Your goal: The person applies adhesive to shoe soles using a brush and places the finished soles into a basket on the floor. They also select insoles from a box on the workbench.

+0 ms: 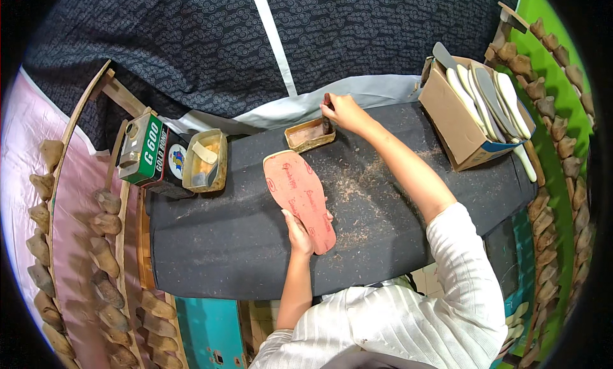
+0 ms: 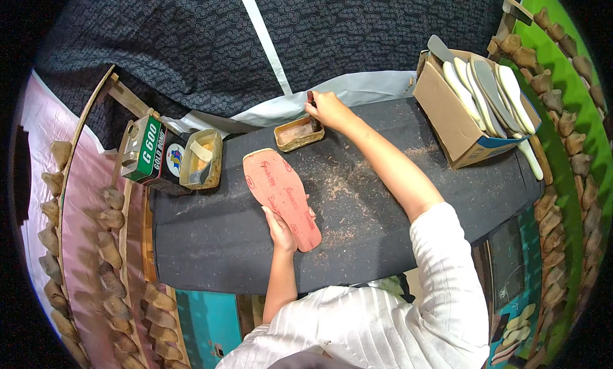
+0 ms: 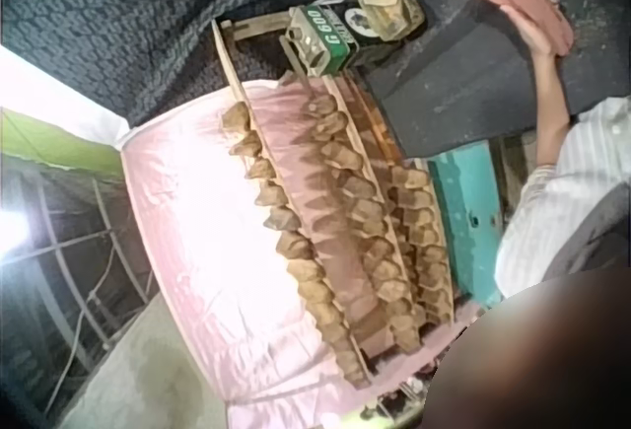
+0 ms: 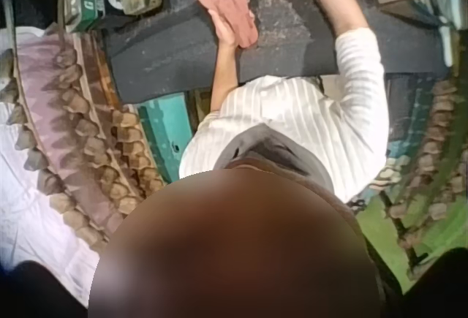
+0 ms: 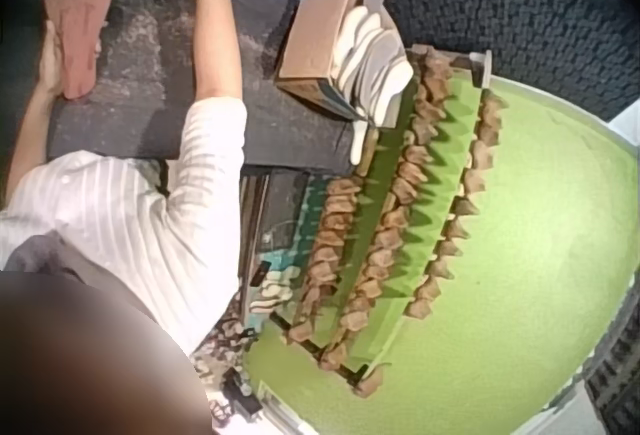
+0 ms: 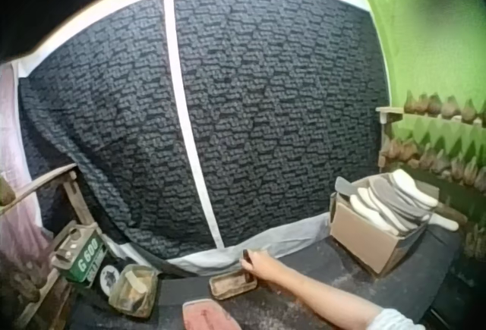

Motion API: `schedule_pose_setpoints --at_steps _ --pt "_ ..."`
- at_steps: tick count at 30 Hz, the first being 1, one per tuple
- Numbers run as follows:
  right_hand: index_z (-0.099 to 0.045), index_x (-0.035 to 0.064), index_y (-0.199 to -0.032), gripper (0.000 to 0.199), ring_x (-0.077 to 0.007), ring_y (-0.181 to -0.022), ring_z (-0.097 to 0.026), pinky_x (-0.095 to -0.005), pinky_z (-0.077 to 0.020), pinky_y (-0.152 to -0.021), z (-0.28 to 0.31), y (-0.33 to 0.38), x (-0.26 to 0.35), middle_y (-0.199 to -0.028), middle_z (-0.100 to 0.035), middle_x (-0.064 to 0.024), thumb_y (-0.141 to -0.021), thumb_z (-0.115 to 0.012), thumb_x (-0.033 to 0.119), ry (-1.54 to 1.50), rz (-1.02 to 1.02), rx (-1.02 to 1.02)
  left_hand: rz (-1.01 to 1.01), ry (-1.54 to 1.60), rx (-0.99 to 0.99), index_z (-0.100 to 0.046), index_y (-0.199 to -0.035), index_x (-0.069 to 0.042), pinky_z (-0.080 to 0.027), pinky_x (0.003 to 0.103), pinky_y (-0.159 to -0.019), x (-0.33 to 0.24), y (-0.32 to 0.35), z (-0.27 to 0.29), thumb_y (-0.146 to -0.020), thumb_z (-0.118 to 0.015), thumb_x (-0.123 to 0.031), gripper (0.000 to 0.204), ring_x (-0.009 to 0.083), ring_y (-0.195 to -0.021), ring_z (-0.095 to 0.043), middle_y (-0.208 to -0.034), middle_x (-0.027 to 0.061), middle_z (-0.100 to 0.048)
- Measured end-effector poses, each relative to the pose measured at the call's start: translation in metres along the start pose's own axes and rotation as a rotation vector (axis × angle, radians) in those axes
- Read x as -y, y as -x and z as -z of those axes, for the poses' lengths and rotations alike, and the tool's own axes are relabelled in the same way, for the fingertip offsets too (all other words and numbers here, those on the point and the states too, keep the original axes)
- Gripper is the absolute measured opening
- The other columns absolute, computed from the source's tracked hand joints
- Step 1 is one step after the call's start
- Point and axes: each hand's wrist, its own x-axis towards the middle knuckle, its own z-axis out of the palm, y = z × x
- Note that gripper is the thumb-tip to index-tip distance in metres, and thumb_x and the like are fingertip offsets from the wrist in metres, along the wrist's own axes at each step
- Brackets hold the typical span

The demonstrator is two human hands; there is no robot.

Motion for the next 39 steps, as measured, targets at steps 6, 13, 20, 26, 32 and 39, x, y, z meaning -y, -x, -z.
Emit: schedule_pose_setpoints --at_steps 6,13,20,26,32,39 --pt "-0.055 -0.0046 -0.087 0.025 -0.0393 -0.073 -0.061 -0.042 -0.0473 -0.067 0.0 0.01 0.003 -0.073 -0.06 -0.0244 -0.084 -0.053 0.02 -0.09 0.031 -0.008 -0.017 -0.009 -0.026 -0.039 -0.123 -0.002 -0.05 0.038 -0.06 0.0 -0.001 0.0 -0.088 -0.012 -0.063 0.075 0.0251 -0.067 -0.059 -0.101 0.0181 -0.058" --pt "-0.056 -0.0036 -0.086 0.024 -0.0342 -0.071 -0.062 -0.0389 -0.0476 -0.064 0.014 0.016 0.011 -0.073 -0.061 -0.0212 -0.085 -0.053 0.02 -0.093 -0.014 -0.025 0.008 -0.002 -0.044 -0.04 -0.122 -0.001 -0.05 0.038 -0.061 0.001 -0.002 -0.002 -0.088 -0.011 -0.062 0.075 0.0251 -0.067 -0.059 -0.101 0.0183 -0.058" --pt "-0.056 -0.0002 -0.098 0.018 -0.0097 -0.07 -0.06 -0.0239 -0.0492 -0.062 0.056 0.076 0.105 -0.081 -0.06 -0.0056 -0.09 -0.05 0.015 -0.665 -0.01 -0.229 -0.011 -0.032 -0.042 -0.04 -0.122 -0.001 -0.05 0.038 -0.062 0.002 -0.001 0.001 -0.088 -0.011 -0.062 0.076 0.0249 -0.068 -0.059 -0.099 0.0182 -0.059" --pt "-0.056 -0.0018 -0.101 0.02 -0.0131 -0.083 -0.06 -0.0261 -0.0489 -0.073 0.045 0.131 0.133 -0.095 -0.059 -0.009 -0.085 -0.057 0.011 -0.683 0.173 -0.068 0.008 -0.051 -0.021 -0.042 -0.12 0.0 -0.048 0.034 -0.067 -0.001 0.004 -0.006 -0.088 -0.01 -0.064 0.078 0.023 -0.075 -0.059 -0.092 0.0139 -0.059" --pt "-0.059 -0.0003 -0.094 0.016 -0.0108 -0.075 -0.059 -0.0249 -0.0483 -0.067 0.06 0.139 0.11 -0.088 -0.059 -0.0062 -0.084 -0.054 0.011 -0.593 -0.031 -0.237 -0.005 0.007 -0.032 -0.042 -0.12 -0.001 -0.048 0.036 -0.065 -0.002 0.005 -0.006 -0.088 -0.01 -0.063 0.077 0.024 -0.072 -0.058 -0.094 0.0142 -0.059" --pt "-0.059 0.001 -0.101 0.022 -0.0167 -0.086 -0.061 -0.0276 -0.0493 -0.074 0.059 0.158 0.133 -0.096 -0.062 -0.0111 -0.08 -0.061 0.007 -0.711 0.182 -0.185 0.02 -0.001 -0.021 -0.041 -0.122 -0.001 -0.049 0.037 -0.064 -0.002 0.008 -0.014 -0.088 -0.011 -0.063 0.076 0.0248 -0.073 -0.059 -0.102 0.0148 -0.058"
